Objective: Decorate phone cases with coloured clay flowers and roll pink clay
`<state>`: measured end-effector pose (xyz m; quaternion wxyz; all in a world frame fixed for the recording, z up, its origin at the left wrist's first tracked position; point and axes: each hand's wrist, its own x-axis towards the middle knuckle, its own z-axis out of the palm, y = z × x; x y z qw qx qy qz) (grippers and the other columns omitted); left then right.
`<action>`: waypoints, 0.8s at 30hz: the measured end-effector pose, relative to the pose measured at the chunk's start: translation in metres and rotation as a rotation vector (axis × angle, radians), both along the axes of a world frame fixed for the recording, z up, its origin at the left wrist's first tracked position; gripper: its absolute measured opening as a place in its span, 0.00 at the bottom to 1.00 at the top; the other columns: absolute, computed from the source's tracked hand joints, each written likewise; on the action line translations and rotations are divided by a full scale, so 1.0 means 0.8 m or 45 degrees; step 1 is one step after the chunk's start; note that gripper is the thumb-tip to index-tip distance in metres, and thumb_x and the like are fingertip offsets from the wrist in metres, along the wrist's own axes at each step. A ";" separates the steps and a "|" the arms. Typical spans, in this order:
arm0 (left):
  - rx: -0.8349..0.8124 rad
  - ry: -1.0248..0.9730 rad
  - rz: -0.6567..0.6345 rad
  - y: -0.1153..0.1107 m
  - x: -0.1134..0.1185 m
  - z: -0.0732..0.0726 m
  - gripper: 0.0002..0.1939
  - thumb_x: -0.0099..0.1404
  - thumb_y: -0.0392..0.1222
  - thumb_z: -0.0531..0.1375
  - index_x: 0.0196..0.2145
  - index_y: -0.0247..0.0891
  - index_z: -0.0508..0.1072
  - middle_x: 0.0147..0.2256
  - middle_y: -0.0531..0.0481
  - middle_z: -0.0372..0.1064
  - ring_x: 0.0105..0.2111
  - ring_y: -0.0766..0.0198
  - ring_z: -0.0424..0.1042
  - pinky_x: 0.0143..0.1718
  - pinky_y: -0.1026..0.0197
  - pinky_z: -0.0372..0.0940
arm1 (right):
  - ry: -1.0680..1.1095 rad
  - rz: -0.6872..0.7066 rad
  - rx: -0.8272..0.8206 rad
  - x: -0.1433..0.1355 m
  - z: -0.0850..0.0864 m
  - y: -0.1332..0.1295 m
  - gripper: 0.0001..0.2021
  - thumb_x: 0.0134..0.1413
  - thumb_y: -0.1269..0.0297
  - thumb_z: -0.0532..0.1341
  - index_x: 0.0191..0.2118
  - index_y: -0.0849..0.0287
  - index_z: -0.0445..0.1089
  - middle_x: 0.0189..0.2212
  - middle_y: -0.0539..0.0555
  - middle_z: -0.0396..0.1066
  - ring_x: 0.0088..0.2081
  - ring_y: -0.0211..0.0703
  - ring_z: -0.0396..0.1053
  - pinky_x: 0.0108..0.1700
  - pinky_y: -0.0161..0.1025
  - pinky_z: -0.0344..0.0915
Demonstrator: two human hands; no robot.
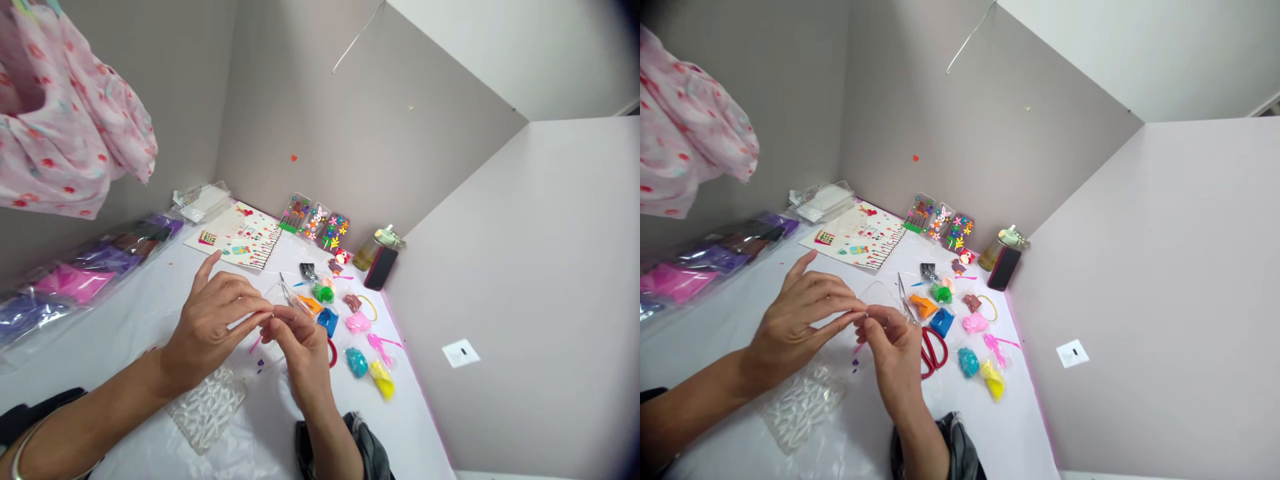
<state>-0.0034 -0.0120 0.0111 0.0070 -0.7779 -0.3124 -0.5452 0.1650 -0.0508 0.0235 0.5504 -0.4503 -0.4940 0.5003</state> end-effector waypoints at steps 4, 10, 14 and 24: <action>0.005 0.013 0.037 0.000 0.001 0.000 0.03 0.73 0.36 0.63 0.42 0.44 0.75 0.35 0.53 0.78 0.39 0.56 0.76 0.71 0.31 0.47 | 0.008 -0.038 -0.010 0.000 0.000 0.001 0.07 0.55 0.60 0.71 0.37 0.56 0.83 0.26 0.51 0.79 0.28 0.41 0.74 0.35 0.39 0.73; 0.009 0.085 0.058 0.002 -0.002 0.000 0.05 0.74 0.36 0.63 0.39 0.45 0.77 0.34 0.54 0.78 0.38 0.56 0.75 0.70 0.31 0.46 | -0.091 -0.027 0.017 0.001 0.001 0.001 0.06 0.57 0.61 0.69 0.35 0.57 0.82 0.25 0.50 0.77 0.29 0.43 0.74 0.35 0.39 0.73; 0.036 0.132 0.058 0.001 -0.003 0.003 0.06 0.75 0.35 0.61 0.39 0.44 0.77 0.33 0.55 0.79 0.38 0.57 0.74 0.71 0.32 0.44 | -0.291 -0.079 0.142 0.000 -0.009 -0.002 0.08 0.61 0.62 0.65 0.40 0.58 0.81 0.31 0.53 0.79 0.33 0.44 0.75 0.38 0.40 0.72; 0.057 0.275 0.110 0.002 0.005 0.003 0.08 0.71 0.31 0.59 0.34 0.38 0.74 0.31 0.51 0.75 0.39 0.54 0.72 0.68 0.29 0.51 | -0.494 -0.073 0.256 0.000 -0.017 -0.002 0.08 0.62 0.66 0.61 0.38 0.58 0.80 0.33 0.55 0.79 0.35 0.45 0.75 0.40 0.41 0.71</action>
